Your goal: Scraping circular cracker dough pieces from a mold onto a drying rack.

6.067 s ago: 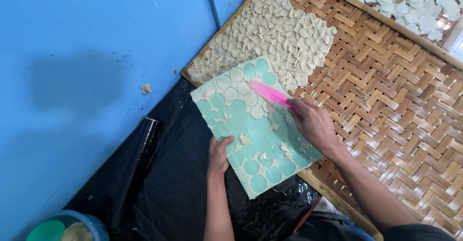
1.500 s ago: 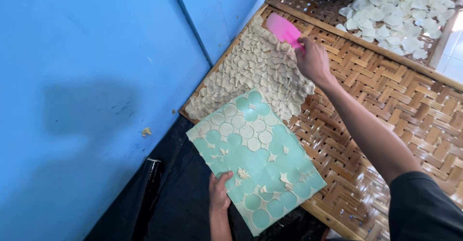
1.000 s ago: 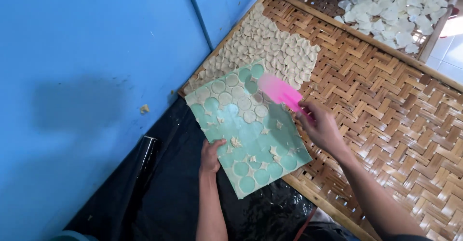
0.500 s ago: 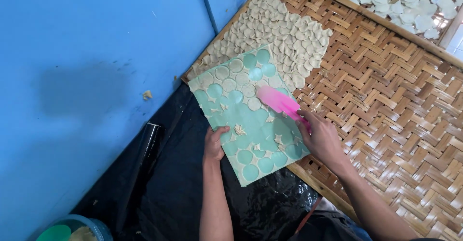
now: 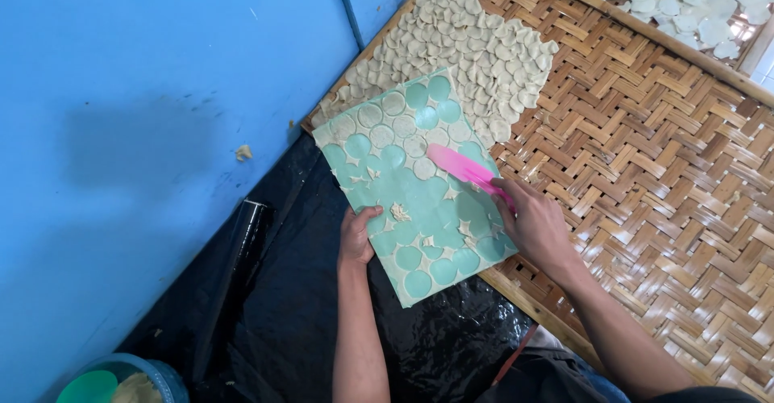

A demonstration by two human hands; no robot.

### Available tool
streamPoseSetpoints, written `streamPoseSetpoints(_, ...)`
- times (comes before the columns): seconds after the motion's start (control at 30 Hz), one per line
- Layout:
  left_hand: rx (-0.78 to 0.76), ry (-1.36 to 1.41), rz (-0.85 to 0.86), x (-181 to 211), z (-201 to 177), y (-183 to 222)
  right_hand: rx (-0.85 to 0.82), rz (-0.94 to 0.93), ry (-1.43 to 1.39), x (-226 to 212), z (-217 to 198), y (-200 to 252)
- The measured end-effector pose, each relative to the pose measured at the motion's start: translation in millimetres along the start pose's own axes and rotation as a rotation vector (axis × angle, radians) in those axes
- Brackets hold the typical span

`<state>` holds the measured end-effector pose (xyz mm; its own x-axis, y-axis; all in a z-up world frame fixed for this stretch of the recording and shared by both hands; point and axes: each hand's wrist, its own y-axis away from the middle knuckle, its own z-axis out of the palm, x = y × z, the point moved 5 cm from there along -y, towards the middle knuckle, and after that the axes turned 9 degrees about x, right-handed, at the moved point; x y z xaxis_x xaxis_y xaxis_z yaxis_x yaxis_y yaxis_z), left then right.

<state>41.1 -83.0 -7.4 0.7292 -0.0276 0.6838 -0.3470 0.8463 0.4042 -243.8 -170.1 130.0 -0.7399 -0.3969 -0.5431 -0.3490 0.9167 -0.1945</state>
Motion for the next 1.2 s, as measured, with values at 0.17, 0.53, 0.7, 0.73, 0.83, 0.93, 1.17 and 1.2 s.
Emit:
streamPoseSetpoints(0.17, 0.016, -0.013, -0.005, 2, 1, 0, -0.031, -0.035, 0.017, 7, 3, -15)
streamPoseSetpoints(0.53, 0.045, -0.059, 0.018, -1, -3, -1, -0.056, -0.044, -0.049, 30, 6, -18)
streamPoseSetpoints(0.7, 0.026, -0.056, 0.018, 0, 0, -2, -0.124, 0.054, -0.037, 39, 4, -18)
streamPoseSetpoints(0.73, 0.027, -0.055, 0.018, -1, 0, -2, -0.126, 0.053, -0.037, 38, 4, -18)
streamPoseSetpoints(0.83, 0.027, -0.056, 0.021, -2, -3, -2, -0.116, 0.030, -0.036, 34, 2, -20)
streamPoseSetpoints(0.93, 0.029, -0.044, 0.032, -5, -7, -4, -0.192, 0.114, -0.054, 40, 4, -20)
streamPoseSetpoints(1.17, 0.031, -0.056, 0.037, 1, 1, 1, -0.145, 0.072, -0.073, 46, 9, -17)
streamPoseSetpoints(1.2, 0.031, -0.063, 0.040, 1, 1, 1, -0.179, 0.109, -0.067, 48, 14, -16)
